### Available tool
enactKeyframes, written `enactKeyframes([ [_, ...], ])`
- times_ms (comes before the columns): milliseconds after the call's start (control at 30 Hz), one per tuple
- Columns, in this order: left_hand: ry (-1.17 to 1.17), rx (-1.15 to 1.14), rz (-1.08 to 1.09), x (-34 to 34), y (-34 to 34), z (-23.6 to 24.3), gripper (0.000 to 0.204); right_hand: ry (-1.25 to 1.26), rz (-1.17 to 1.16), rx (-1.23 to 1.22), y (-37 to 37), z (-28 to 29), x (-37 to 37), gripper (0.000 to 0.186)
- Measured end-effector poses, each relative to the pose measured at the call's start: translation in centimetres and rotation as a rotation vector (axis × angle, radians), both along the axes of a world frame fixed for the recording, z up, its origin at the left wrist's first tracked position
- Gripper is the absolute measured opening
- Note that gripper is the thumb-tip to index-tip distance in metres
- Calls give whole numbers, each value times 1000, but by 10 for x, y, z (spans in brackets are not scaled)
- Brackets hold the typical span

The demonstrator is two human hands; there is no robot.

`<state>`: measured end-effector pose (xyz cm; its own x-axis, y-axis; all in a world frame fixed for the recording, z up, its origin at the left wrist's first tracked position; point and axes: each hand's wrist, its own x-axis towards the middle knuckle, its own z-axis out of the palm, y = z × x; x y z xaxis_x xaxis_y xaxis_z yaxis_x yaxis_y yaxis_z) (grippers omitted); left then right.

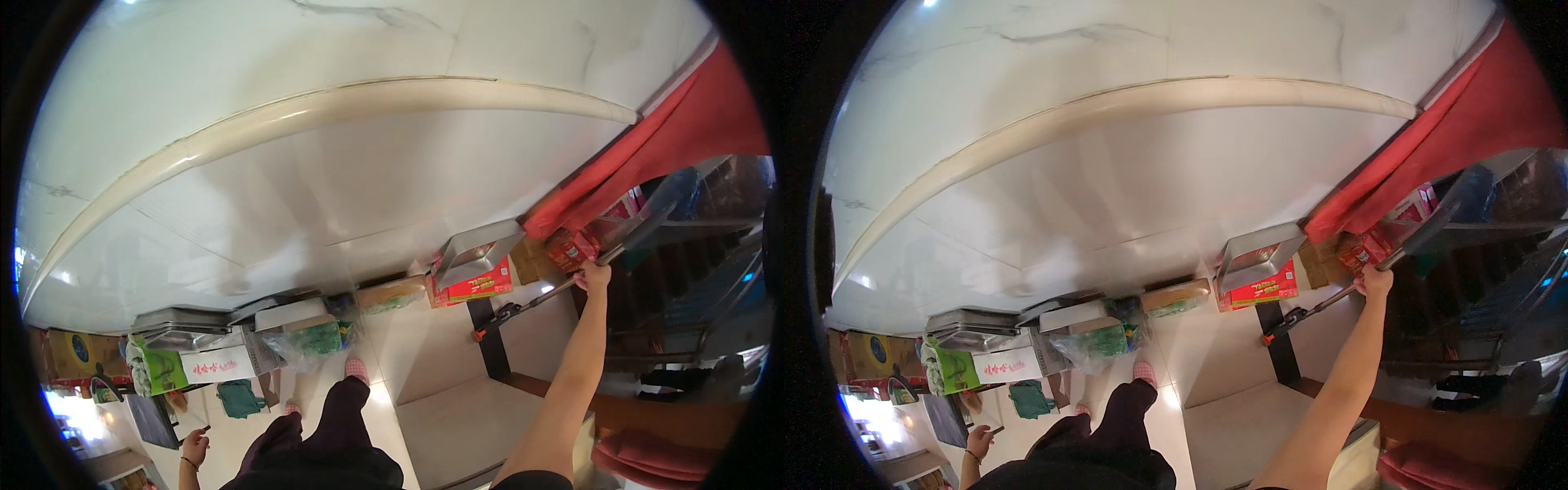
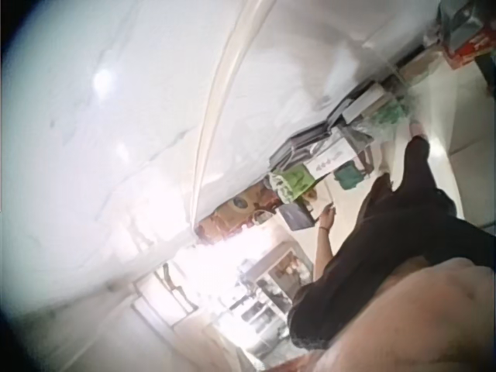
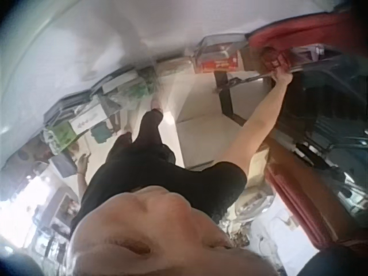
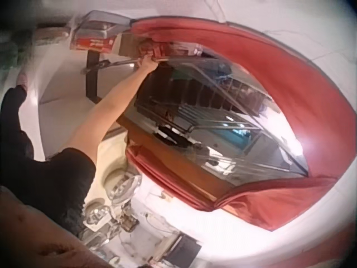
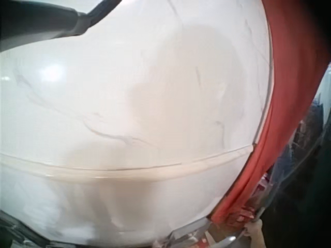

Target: The person organizes a cluttered storage area by moving a chair, stacking metal trays, and arranging boxes. They then unpack a plastic-wrapped bundle of green bottles, placing them individually into a cardboard box.

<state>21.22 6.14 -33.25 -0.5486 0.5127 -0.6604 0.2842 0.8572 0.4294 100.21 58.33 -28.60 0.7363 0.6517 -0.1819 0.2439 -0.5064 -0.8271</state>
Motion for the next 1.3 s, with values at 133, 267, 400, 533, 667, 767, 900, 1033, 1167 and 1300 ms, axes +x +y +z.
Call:
enactKeyframes([
  [133, 36, -67, -16, -1, -31, -13, 30, 13, -56, 2, 37, -5, 24, 17],
  [267, 69, -157, -9, 8, -42, -1, 29, 123, -160, 141, 67, -7, 18, 20],
  [400, 83, -110, -52, 16, -32, -2, 29, 402, -46, 448, 85, -30, 36, 32],
  [533, 79, -78, -95, 37, -7, 9, 29, 340, 109, 382, 84, -42, 11, 39],
  [667, 55, -34, -76, 42, -15, 15, 28, 276, 64, 270, 82, -33, -20, 43],
  [767, 103, -18, -75, 32, -41, 9, 29, 224, 25, 239, 87, -24, -24, 52],
  [900, 104, -192, 53, 10, -119, -4, 31, 178, 54, 275, 102, -19, -28, 62],
  [1033, 12, -340, 318, 16, -179, 0, 30, 135, 22, 222, 104, -15, -46, 62],
  [1167, -84, -394, 395, 35, -165, 3, 30, 183, 50, 177, 102, -34, -21, 49],
  [1300, -137, -328, 327, 51, -107, -1, 30, -156, 69, 119, 101, -47, -12, 34],
])
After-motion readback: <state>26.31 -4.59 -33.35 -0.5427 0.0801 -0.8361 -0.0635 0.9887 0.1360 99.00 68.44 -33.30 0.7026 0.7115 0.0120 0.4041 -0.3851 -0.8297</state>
